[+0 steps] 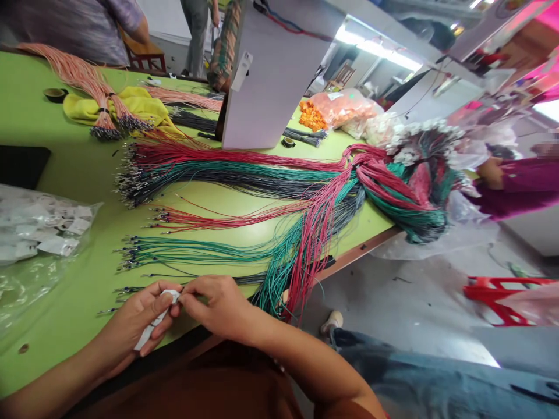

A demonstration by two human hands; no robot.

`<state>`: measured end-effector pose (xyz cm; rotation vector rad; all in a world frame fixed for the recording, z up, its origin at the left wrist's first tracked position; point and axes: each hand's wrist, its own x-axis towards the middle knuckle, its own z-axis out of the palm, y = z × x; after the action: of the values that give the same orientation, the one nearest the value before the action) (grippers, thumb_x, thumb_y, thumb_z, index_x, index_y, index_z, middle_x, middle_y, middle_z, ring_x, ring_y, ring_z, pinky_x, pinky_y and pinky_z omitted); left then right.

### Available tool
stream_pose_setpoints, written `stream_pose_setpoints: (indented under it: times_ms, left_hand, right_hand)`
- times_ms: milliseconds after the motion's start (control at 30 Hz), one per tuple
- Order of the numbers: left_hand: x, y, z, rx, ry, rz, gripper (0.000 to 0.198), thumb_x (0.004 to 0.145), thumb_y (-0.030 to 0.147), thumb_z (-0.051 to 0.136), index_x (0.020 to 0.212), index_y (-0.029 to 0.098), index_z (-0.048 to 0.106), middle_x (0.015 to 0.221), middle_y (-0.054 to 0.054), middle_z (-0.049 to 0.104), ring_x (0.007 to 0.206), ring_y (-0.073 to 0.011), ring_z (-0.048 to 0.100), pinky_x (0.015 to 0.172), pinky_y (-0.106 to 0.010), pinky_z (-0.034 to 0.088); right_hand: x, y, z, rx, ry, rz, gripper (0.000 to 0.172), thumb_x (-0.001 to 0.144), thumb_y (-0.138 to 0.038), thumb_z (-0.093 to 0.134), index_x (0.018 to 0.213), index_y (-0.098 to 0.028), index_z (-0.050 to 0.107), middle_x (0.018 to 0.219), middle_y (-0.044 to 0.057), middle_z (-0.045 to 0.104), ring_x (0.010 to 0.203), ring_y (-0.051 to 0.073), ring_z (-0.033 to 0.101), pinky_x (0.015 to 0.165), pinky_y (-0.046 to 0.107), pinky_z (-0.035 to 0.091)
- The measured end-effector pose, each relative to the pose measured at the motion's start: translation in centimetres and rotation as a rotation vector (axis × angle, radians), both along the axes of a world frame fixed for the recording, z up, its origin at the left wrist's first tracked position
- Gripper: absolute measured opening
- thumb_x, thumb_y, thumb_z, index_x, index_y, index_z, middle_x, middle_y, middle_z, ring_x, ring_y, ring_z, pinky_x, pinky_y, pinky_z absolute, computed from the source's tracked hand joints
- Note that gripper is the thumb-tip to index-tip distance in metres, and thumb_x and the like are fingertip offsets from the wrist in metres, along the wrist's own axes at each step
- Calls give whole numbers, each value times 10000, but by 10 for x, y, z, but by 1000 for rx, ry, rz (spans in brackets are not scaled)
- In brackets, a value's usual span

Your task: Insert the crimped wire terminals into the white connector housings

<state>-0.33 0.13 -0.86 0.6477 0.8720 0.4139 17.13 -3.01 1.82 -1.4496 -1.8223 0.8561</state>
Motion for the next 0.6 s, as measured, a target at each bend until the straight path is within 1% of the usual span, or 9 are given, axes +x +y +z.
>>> stream_pose_setpoints:
  times_ms: [67,167,233,300,400,500,533,567,600]
  left_hand:
    - [0,1,2,-8,-17,8,354,769,452,674,928,185,504,668,51,573,358,-17,368,281,-101,280]
    - [1,2,3,-21,-16,17,343,772,455,667,928,192,514,668,56,551,364,-21,375,279,-105,282]
    - [2,3,3,-27,-7,17,352,764,463,671,930,192,519,659,58,540,371,-26,383,277,-105,287]
    - [2,3,2,-33,-8,16,365,756,469,678,935,193,519,659,57,541,373,-28,382,274,-104,286]
    - [2,4,2,-46,-18,7,359,764,464,671,944,196,514,661,59,546,368,-25,371,273,-104,282]
    - [3,5,4,-51,-25,-4,355,776,452,660,974,201,505,662,60,557,356,-23,361,280,-106,279]
    - [3,5,5,-52,-24,-7,375,774,453,662,1004,205,500,670,57,569,353,-24,361,281,-108,277]
    - [3,5,6,-54,-22,-13,408,770,460,664,1043,211,491,662,57,574,345,-26,356,280,-112,274]
    - [3,5,6,-54,-19,-20,446,763,470,669,1079,215,482,634,63,569,336,-29,350,281,-116,269]
  right_hand:
    - [13,9,-1,16,-107,-29,211,911,-209,506,760,-153,643,707,24,660,645,110,591,638,208,443]
    - [29,23,-7,126,-518,-128,169,887,-157,533,745,-152,624,751,56,624,737,163,556,709,278,419]
    - [35,29,-14,174,-775,-114,143,850,-106,547,730,-156,606,761,68,597,756,190,522,719,311,396]
    - [39,31,-18,212,-848,-93,164,843,-86,522,713,-165,586,750,68,581,743,196,498,705,317,384]
    - [45,29,-13,261,-652,-164,166,826,-66,484,736,-175,570,758,56,594,736,181,505,699,302,393]
    - [42,23,7,220,-360,-237,158,806,-54,477,748,-180,551,709,15,580,660,136,511,647,254,412]
    - [37,21,15,195,-270,-225,147,817,-66,485,755,-180,555,694,3,572,636,121,511,627,237,418]
    - [30,19,24,169,-180,-174,133,833,-84,498,769,-178,566,694,-3,575,625,110,517,616,223,425]
    - [22,18,32,139,-87,-85,120,848,-102,509,789,-176,582,710,-2,588,636,102,534,623,212,438]
